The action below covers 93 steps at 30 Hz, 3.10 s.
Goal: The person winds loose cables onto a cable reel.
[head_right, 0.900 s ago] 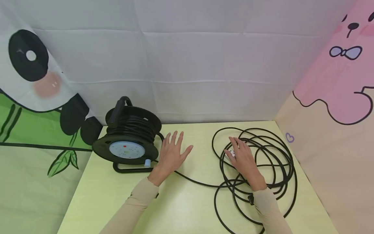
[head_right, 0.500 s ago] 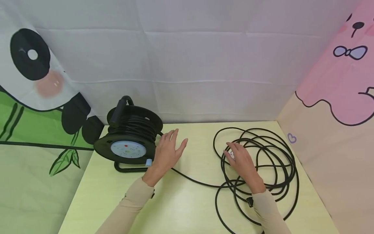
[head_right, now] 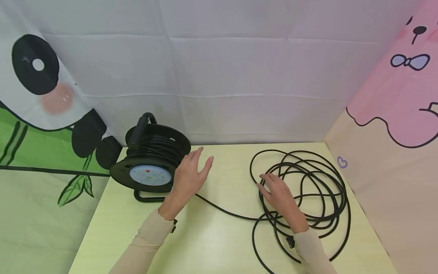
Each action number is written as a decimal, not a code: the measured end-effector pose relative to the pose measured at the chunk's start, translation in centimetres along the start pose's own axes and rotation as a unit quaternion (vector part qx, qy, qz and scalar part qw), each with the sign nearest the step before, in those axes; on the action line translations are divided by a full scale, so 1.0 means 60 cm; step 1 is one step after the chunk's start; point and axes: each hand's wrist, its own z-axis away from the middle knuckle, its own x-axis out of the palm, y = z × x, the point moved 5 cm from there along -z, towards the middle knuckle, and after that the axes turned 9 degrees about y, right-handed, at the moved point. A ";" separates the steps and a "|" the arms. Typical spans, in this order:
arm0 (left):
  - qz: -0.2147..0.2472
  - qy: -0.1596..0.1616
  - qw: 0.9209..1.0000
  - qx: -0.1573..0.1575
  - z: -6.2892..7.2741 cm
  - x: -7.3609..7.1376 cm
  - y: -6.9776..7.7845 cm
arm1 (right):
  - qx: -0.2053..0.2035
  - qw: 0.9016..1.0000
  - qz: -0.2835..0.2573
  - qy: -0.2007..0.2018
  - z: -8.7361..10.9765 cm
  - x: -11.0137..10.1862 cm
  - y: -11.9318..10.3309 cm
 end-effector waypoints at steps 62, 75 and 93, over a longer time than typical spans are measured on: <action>0.051 0.223 0.972 -0.048 -0.067 -0.224 -0.066 | -0.016 0.981 -0.071 -0.180 0.098 0.075 -0.069; 0.011 0.173 0.979 -0.108 -0.092 -0.229 -0.105 | 0.019 0.972 -0.067 -0.223 0.104 0.082 -0.072; 0.068 -0.013 0.981 -0.184 -0.121 -0.210 -0.148 | 0.032 0.963 -0.081 -0.256 0.117 0.097 -0.065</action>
